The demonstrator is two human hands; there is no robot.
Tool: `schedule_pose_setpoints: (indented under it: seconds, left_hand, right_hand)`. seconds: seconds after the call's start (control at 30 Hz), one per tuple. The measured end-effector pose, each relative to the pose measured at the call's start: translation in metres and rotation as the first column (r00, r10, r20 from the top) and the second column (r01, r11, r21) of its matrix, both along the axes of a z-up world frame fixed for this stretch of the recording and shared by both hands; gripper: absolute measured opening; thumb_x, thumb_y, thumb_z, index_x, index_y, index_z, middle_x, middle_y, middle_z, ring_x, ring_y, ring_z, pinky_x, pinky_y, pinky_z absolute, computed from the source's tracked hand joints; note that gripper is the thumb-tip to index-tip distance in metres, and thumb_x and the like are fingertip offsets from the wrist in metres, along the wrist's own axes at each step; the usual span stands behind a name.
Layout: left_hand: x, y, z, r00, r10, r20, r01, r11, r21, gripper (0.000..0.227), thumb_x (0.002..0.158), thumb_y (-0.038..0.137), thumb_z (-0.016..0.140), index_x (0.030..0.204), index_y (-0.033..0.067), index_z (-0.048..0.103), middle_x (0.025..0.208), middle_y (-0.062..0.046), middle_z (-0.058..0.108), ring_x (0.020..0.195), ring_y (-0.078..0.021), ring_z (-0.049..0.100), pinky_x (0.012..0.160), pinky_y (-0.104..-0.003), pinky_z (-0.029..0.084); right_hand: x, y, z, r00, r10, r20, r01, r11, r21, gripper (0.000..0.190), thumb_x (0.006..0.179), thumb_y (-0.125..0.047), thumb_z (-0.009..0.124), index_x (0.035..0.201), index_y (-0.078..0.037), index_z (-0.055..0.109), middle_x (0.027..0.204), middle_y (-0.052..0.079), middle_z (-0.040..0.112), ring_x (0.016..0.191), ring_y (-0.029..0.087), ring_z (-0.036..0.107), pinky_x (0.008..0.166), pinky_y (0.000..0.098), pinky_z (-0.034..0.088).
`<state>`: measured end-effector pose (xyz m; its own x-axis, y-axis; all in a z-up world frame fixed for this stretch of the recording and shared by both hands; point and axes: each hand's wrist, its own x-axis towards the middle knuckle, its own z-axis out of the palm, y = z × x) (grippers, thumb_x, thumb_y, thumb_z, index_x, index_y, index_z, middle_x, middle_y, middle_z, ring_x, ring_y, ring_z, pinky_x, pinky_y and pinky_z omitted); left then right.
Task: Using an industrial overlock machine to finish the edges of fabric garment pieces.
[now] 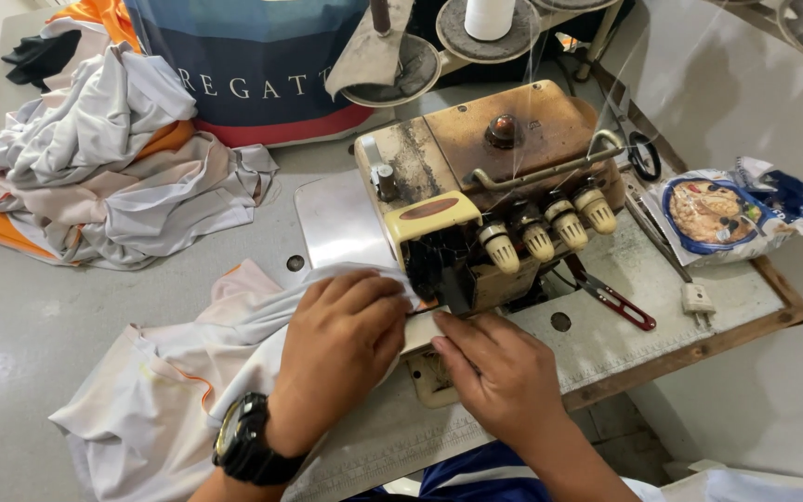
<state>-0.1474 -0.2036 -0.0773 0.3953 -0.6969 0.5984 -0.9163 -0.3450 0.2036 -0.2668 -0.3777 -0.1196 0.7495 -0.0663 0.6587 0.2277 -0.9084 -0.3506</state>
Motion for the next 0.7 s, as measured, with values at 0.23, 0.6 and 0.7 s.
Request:
schedule_pose_setpoints:
  seconds: [0.23, 0.6, 0.7]
  left_hand:
    - [0.029, -0.004, -0.004, 0.997, 0.064, -0.033, -0.064, 0.998, 0.022, 0.012, 0.091, 0.019, 0.069, 0.099, 0.0158, 0.078, 0.110, 0.000, 0.075, 0.107, -0.0251, 0.065, 0.089, -0.040, 0.047]
    - [0.005, 0.006, -0.002, 0.869, 0.468, -0.163, -0.442, 0.880, 0.173, 0.030, 0.099, 0.026, 0.062, 0.080, 0.0041, 0.067, 0.093, -0.013, 0.061, 0.085, -0.0360, 0.057, 0.053, -0.051, 0.052]
    - [0.011, 0.014, 0.002, 0.853, 0.407, -0.327, -0.386, 0.913, 0.132, 0.026, 0.085, 0.017, 0.068, 0.108, 0.0087, 0.059, 0.110, -0.014, 0.057, 0.087, -0.0397, 0.063, 0.063, -0.054, 0.053]
  right_hand:
    - [-0.027, -0.064, -0.033, 0.957, -0.208, -0.201, 0.222, 0.974, 0.051, 0.026, 0.100, -0.029, 0.057, 0.103, -0.010, 0.074, 0.077, 0.001, 0.068, 0.058, 0.011, 0.055, 0.043, 0.0248, 0.047]
    - [-0.060, -0.170, -0.096, 0.665, -0.604, -0.439, 0.510, 0.797, -0.324, 0.047, 0.094, -0.028, 0.061, 0.138, -0.016, 0.068, 0.119, 0.013, 0.069, 0.104, 0.040, 0.062, 0.085, 0.0511, 0.054]
    - [-0.060, -0.167, -0.093, 0.665, -0.619, -0.417, 0.484, 0.784, -0.389, 0.039, 0.091, -0.025, 0.062, 0.126, -0.012, 0.072, 0.109, 0.012, 0.066, 0.097, 0.038, 0.066, 0.071, 0.0511, 0.056]
